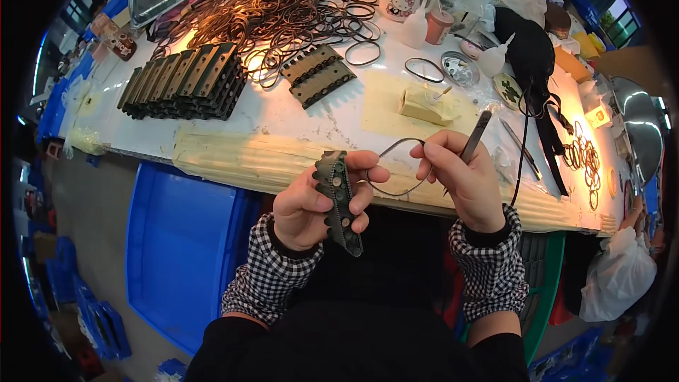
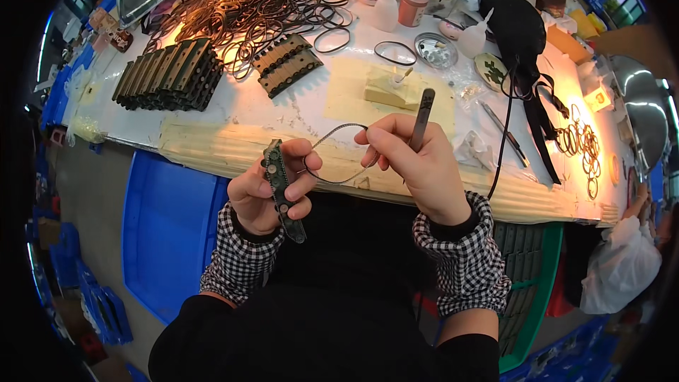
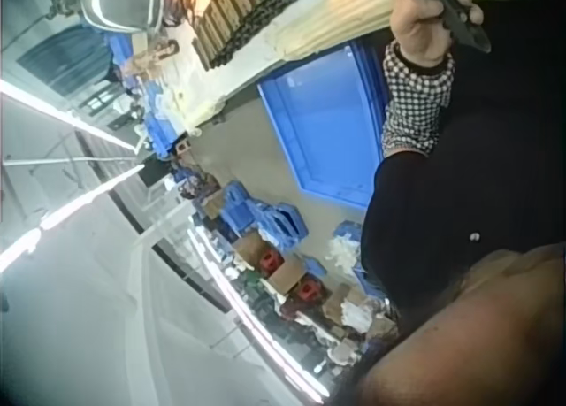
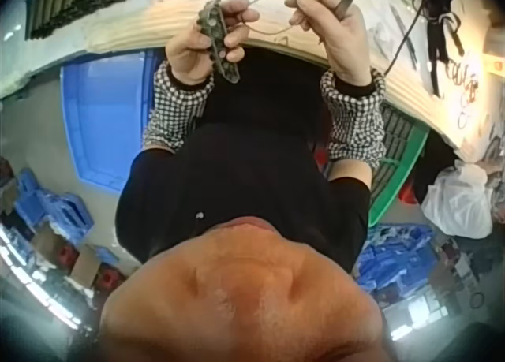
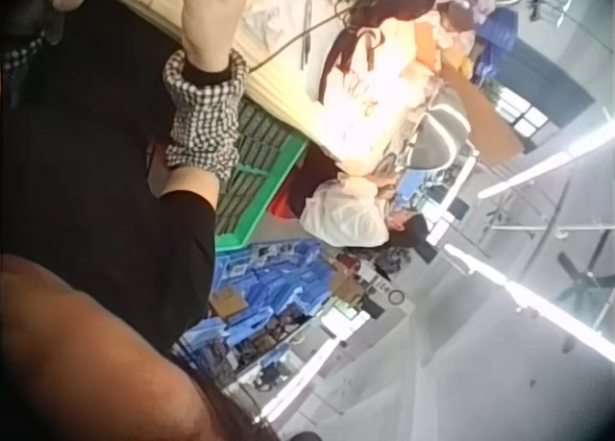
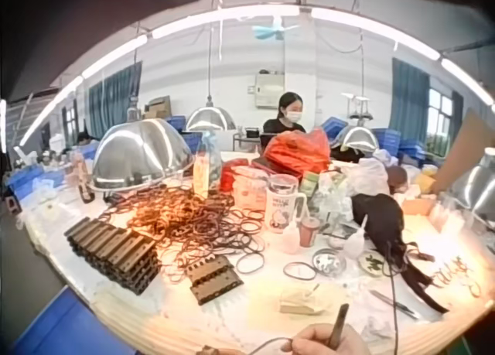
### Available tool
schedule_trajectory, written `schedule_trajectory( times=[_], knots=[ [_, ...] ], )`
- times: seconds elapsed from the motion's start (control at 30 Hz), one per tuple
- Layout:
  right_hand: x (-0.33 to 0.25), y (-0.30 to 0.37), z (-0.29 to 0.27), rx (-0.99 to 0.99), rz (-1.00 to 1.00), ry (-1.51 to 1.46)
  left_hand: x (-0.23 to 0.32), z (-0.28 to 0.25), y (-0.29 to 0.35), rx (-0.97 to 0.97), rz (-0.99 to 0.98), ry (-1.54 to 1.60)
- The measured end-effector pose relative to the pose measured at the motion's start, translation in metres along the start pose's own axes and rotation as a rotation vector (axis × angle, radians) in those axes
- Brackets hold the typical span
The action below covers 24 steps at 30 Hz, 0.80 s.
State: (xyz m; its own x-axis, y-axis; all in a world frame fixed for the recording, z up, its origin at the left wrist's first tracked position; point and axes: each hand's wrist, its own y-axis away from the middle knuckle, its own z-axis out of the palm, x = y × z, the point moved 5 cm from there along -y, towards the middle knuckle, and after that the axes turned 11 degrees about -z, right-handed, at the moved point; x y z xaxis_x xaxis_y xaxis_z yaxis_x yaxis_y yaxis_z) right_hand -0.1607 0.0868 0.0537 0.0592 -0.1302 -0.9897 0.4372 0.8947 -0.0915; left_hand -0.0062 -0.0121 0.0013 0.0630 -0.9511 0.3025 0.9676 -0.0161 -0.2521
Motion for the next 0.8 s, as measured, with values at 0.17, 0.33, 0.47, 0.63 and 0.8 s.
schedule_trajectory(
  times=[0.17, 0.33, 0.47, 0.63, 0.8],
  knots=[
    [0.0, 0.004, 0.005, -0.104, 0.054, 0.118, 0.001, -0.005, -0.003, -0.018, 0.023, 0.104],
    [-0.002, 0.006, 0.012, -0.129, 0.021, 0.121, -0.001, -0.004, -0.002, -0.026, 0.011, 0.155],
    [-0.002, 0.006, 0.011, -0.119, 0.019, 0.174, -0.004, -0.005, -0.001, -0.091, 0.009, 0.227],
    [0.0, 0.003, 0.012, -0.041, -0.009, 0.082, -0.009, -0.002, -0.002, -0.133, -0.028, 0.281],
    [0.0, 0.005, 0.013, -0.13, 0.053, 0.067, -0.007, 0.0, -0.002, -0.118, -0.026, 0.271]
  ],
)
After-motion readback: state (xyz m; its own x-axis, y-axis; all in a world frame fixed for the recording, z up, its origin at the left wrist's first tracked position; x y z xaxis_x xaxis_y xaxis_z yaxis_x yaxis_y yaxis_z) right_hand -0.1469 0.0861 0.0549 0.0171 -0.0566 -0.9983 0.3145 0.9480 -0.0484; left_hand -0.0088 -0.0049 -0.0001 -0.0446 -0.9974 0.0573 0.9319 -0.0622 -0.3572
